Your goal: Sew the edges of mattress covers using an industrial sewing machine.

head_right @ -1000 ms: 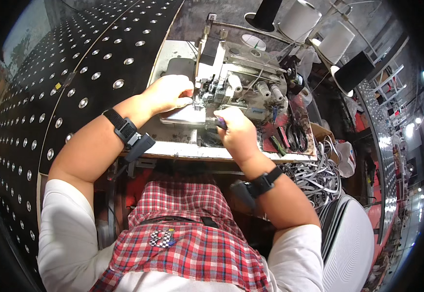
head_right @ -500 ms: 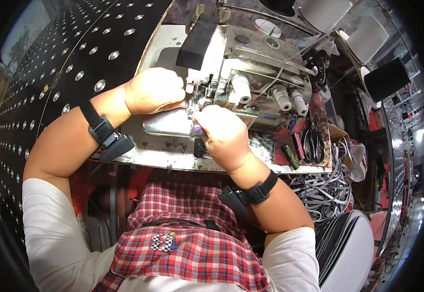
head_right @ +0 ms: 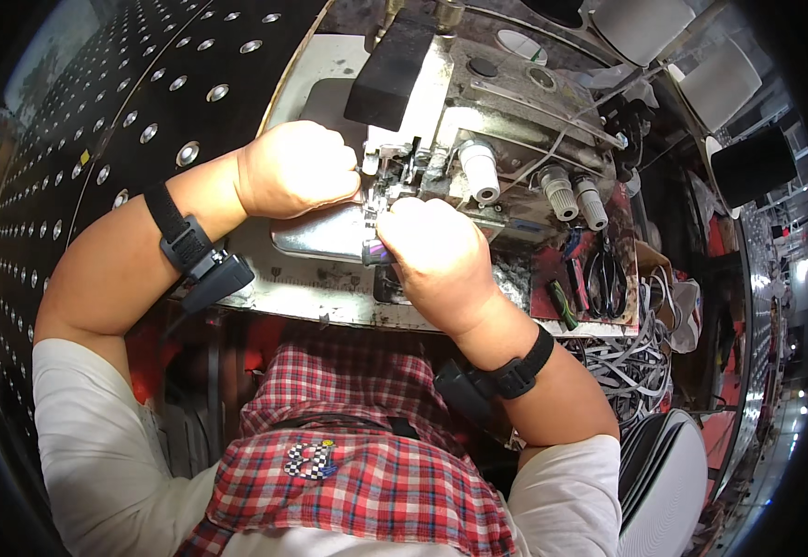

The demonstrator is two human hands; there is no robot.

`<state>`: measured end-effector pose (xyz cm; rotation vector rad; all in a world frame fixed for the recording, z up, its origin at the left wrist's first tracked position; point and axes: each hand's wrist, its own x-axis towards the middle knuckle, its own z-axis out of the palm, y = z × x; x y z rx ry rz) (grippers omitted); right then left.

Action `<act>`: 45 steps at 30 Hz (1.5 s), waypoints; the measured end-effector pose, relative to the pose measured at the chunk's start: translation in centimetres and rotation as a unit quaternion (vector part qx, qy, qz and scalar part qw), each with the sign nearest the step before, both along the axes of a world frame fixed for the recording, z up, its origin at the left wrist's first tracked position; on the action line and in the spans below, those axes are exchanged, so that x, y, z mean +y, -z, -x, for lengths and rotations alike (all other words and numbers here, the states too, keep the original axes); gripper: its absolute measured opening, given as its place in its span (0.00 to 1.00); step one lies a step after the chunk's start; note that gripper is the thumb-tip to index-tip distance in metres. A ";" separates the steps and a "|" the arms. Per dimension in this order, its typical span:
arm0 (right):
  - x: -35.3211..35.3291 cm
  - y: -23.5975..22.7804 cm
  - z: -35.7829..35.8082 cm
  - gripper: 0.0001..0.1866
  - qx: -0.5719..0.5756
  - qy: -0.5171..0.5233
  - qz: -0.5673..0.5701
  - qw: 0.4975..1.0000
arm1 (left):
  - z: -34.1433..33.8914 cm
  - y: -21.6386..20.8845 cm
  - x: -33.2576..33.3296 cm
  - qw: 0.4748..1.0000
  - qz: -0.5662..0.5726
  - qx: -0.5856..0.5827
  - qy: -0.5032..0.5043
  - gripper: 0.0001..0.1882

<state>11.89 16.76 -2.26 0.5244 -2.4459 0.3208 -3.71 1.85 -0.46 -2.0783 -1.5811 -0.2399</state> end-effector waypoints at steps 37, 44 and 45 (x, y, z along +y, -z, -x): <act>-0.2 0.2 0.3 0.12 -0.032 0.000 0.039 0.999 | 2.3 -2.7 2.0 0.733 0.003 -0.665 -0.144 0.15; -0.5 0.2 0.3 0.13 -0.030 0.000 0.038 0.999 | 1.8 -2.6 2.2 0.747 -0.012 -0.655 -0.110 0.17; -0.5 0.2 0.3 0.13 -0.034 0.001 0.037 0.999 | 1.8 -2.4 2.2 0.761 -0.015 -0.638 -0.114 0.15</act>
